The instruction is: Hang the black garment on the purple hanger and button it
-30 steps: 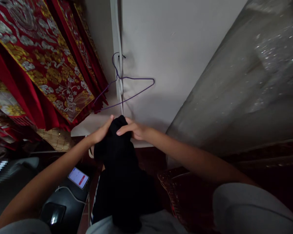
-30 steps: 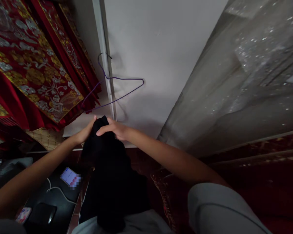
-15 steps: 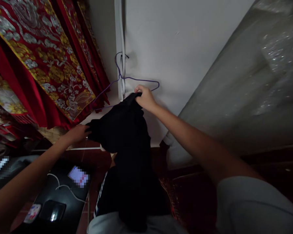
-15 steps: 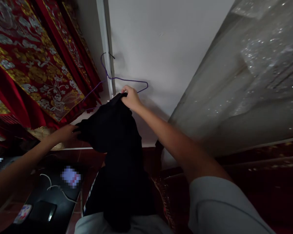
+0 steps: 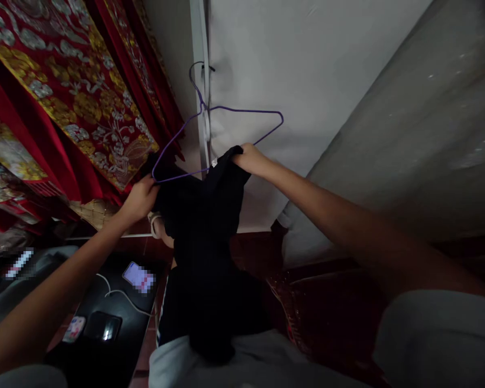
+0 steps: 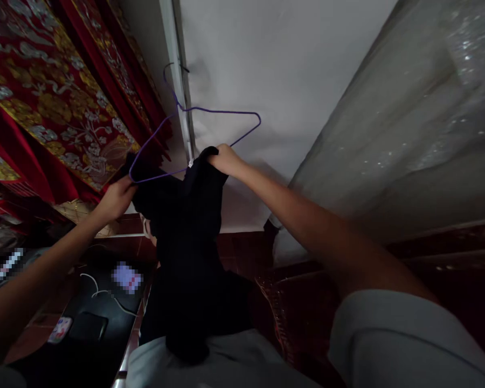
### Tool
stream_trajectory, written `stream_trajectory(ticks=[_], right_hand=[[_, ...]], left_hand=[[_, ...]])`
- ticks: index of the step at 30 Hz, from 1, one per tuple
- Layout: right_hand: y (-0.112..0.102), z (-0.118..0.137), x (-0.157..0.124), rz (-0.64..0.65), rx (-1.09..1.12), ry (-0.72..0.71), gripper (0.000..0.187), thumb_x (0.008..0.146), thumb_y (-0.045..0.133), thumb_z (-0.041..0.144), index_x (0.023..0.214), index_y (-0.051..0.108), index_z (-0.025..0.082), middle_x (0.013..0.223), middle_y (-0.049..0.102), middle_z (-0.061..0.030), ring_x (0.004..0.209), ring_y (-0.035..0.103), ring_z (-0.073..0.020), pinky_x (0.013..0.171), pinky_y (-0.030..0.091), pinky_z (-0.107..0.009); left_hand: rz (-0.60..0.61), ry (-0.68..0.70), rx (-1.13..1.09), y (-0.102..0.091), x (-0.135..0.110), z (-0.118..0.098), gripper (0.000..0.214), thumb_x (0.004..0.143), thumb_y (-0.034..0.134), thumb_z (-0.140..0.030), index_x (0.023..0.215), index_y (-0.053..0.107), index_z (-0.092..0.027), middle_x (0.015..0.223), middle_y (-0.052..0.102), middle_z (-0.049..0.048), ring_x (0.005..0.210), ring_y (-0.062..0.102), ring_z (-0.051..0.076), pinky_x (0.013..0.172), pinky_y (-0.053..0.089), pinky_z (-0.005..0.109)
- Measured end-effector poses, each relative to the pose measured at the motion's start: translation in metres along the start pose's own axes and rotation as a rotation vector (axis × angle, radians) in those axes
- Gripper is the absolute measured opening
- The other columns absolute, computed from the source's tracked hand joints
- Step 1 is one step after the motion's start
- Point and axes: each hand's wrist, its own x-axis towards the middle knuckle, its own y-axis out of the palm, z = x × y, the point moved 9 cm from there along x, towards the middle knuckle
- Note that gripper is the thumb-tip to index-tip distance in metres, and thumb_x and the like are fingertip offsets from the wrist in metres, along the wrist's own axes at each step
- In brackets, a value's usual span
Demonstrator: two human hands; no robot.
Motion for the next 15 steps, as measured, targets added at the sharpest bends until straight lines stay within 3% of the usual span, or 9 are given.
stream_trajectory(ticks=[4,6,8,12,15], right_hand=[[0.009,0.018,-0.011,0.029,0.026,-0.038,0.029,0.081,0.055,0.017,0.054,0.044,0.019,0.053,0.039,0.0025,0.055,0.038,-0.0105,0.053,0.026,-0.028],[0.009,0.02,-0.013,0.017,0.014,-0.03,0.031,0.082,0.056,0.02,0.054,0.043,0.019,0.052,0.039,0.0025,0.054,0.037,-0.0105,0.054,0.024,-0.029],[0.004,0.018,-0.014,-0.023,-0.027,-0.02,0.032,0.082,0.058,0.02,0.054,0.042,0.02,0.052,0.038,0.0024,0.054,0.037,-0.0107,0.055,0.024,-0.03],[-0.01,0.011,-0.015,-0.106,-0.099,-0.038,0.032,0.08,0.058,0.016,0.053,0.04,0.021,0.052,0.035,0.003,0.056,0.036,-0.0113,0.058,0.023,-0.032],[-0.013,0.008,-0.018,-0.138,-0.08,-0.081,0.03,0.076,0.057,0.012,0.052,0.041,0.02,0.054,0.035,0.0033,0.057,0.034,-0.0113,0.059,0.023,-0.031]], left_hand=[[-0.274,0.261,-0.065,-0.042,0.019,-0.045,0.016,0.09,0.05,-0.027,0.076,0.046,-0.022,0.084,0.058,0.0057,0.084,0.06,0.023,0.084,0.051,0.038],[-0.318,0.317,0.001,-0.052,0.021,-0.059,0.021,0.09,0.053,-0.029,0.072,0.043,-0.022,0.081,0.059,0.0055,0.082,0.061,0.023,0.084,0.051,0.038],[-0.271,0.333,0.08,-0.05,0.018,-0.065,0.025,0.088,0.056,-0.032,0.069,0.043,-0.022,0.082,0.062,0.0069,0.083,0.063,0.024,0.085,0.052,0.039],[-0.126,0.268,0.132,-0.035,-0.006,-0.045,0.025,0.087,0.051,-0.033,0.065,0.048,-0.021,0.094,0.071,0.0116,0.096,0.069,0.03,0.092,0.054,0.044],[-0.183,0.154,0.089,-0.039,-0.027,-0.018,0.024,0.087,0.051,-0.033,0.065,0.052,-0.021,0.108,0.074,0.0121,0.114,0.068,0.034,0.1,0.053,0.047]])
